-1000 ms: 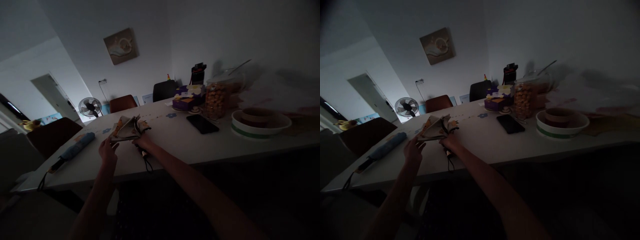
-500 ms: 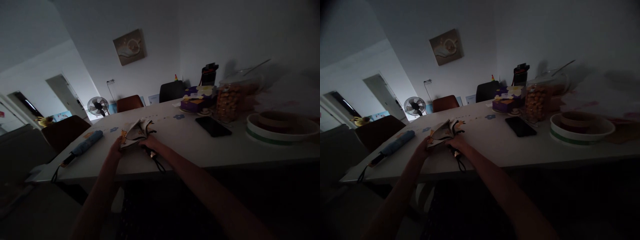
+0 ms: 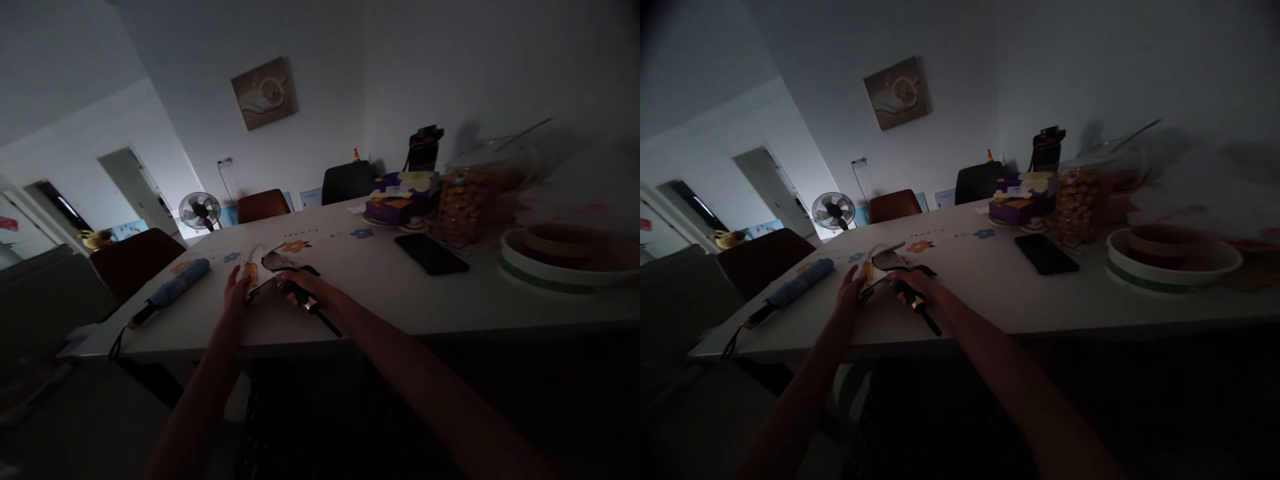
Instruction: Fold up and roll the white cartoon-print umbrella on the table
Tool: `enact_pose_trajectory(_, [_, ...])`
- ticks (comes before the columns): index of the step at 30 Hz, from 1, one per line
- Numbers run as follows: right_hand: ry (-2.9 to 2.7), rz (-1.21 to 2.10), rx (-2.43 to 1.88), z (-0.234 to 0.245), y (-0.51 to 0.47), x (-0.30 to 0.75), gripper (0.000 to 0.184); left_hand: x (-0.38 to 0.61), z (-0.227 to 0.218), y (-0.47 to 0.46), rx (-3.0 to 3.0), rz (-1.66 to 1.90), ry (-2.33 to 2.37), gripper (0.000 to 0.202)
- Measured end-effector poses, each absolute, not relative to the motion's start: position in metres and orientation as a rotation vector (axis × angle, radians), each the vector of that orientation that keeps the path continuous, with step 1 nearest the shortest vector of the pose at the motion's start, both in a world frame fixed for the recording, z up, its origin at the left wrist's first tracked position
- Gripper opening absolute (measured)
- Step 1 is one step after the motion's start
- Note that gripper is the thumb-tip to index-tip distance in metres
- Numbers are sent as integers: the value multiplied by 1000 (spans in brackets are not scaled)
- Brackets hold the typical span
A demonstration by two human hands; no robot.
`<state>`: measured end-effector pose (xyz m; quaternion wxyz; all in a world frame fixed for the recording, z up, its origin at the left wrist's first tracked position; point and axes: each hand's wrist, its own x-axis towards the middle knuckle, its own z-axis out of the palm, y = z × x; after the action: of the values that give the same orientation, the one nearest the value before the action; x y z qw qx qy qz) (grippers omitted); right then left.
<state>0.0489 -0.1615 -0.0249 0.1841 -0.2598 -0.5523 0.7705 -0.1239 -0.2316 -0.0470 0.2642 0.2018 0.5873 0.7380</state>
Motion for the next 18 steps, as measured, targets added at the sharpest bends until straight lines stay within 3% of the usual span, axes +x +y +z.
enact_pose_trajectory(4, [-1540,2176,-679,-26,-161,49,31,-116,-41,-237,627,2063,1542,23])
enact_pose_trajectory(6, [-1571,2187,-678,-26,-162,51,37,-114,-40,-238,676,2120,1520,21])
enact_pose_trajectory(12, [-1547,2230,-499,-26,-161,53,33,-112,-39,-240,721,2163,1408,41])
enact_pose_trajectory(18, [-1508,2411,-436,-31,-156,48,30,-111,-39,-242,652,2143,1477,47])
